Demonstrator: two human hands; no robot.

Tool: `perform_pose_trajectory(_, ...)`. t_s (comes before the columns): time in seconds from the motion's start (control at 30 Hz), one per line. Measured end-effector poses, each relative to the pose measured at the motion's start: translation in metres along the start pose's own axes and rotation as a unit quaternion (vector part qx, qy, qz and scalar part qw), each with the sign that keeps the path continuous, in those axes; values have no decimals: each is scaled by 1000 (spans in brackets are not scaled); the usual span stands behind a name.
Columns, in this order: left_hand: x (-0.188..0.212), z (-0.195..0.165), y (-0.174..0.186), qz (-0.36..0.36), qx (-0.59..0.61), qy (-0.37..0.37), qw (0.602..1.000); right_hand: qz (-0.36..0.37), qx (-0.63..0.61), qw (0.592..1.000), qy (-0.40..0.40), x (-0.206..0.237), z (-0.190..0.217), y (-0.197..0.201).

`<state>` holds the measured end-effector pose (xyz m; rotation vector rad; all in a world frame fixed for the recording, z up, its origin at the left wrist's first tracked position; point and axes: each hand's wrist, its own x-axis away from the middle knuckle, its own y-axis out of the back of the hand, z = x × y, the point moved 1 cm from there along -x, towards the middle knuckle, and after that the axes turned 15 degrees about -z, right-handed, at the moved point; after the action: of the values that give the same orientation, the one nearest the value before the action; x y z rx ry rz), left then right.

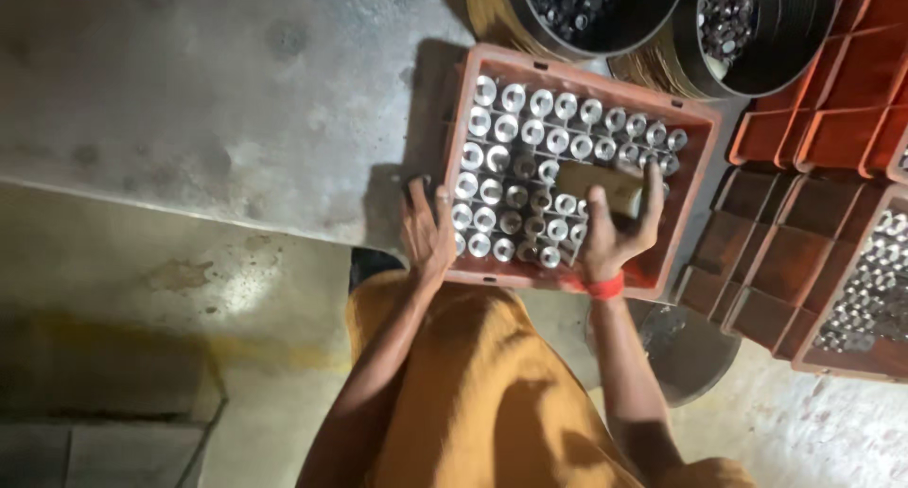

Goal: The person picks small cylindrical metal parts from buckets and places them one at a time into the cells of a compartmentalized tray on the workbench, filling the grid. They occasionally reposition the tray and reach into different buckets for more parts.

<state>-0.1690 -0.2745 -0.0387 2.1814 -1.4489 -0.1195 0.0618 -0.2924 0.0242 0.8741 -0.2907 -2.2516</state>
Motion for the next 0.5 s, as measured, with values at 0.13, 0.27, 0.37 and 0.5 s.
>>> perform_pose_trajectory(0.13,0,-3,-1,-41,10,-64,997,233,28,962,139,17,8,-3)
perform_pose_trajectory(0.27,-1,-2,-2,-50,-10,-70,996,124,-63,983,117,3,8,10)
perform_pose_trajectory(0.37,-1,-3,-2,-48,-15,-87,995,89,-88,989,77,-7,8,24)
perform_pose_trajectory(0.5,-1,-7,0,-56,-15,-76,995,155,2,977,149,-11,8,29)
